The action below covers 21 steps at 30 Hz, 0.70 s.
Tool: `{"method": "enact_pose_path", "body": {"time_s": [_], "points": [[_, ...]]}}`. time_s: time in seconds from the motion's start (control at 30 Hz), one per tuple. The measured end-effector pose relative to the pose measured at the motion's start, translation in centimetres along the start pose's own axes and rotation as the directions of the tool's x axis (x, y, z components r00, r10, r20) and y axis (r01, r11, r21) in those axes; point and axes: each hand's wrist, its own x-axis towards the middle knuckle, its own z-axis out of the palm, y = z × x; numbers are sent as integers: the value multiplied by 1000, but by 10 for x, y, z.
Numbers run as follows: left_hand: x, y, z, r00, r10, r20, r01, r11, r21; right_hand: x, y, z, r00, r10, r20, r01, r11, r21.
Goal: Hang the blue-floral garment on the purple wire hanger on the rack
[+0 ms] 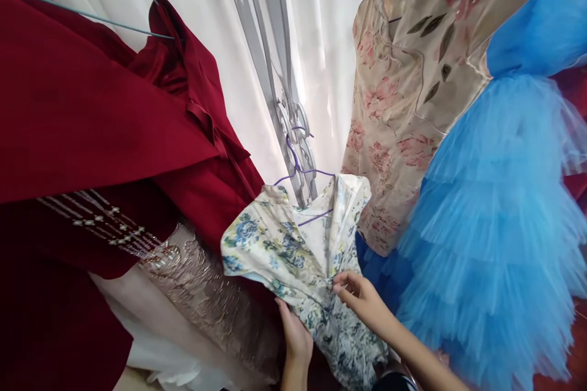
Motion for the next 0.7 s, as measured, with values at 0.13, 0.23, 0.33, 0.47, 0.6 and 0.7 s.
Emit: {"method": "enact_pose_path", "body": {"time_s": [0.13, 0.23, 0.33, 0.47, 0.6, 0.7], "points": [[-19, -6, -3, 995, 42, 88, -58, 979, 195, 14, -3, 4, 996, -82, -16, 78, 982, -174], [-18, -5, -5, 986, 129, 107, -158, 928, 339, 19, -5, 2, 996, -93, 15, 94, 971, -218], [-7, -3, -13, 897, 434, -80, -358, 821, 444, 18, 1, 0, 999, -21, 31, 27, 979, -202], [0, -9, -16, 560, 821, 108, -662, 365, 655, 12, 8, 0, 999, 50, 19, -48, 996, -72], [-7, -31, 1, 664, 560, 496, -726, 320, 609, 5, 8, 3, 998, 58, 33, -59, 998, 31], [-11, -39, 14, 700, 529, 480, -701, 380, 603, 1, 2, 3, 991, 95, 91, -101, 993, 63]]}}
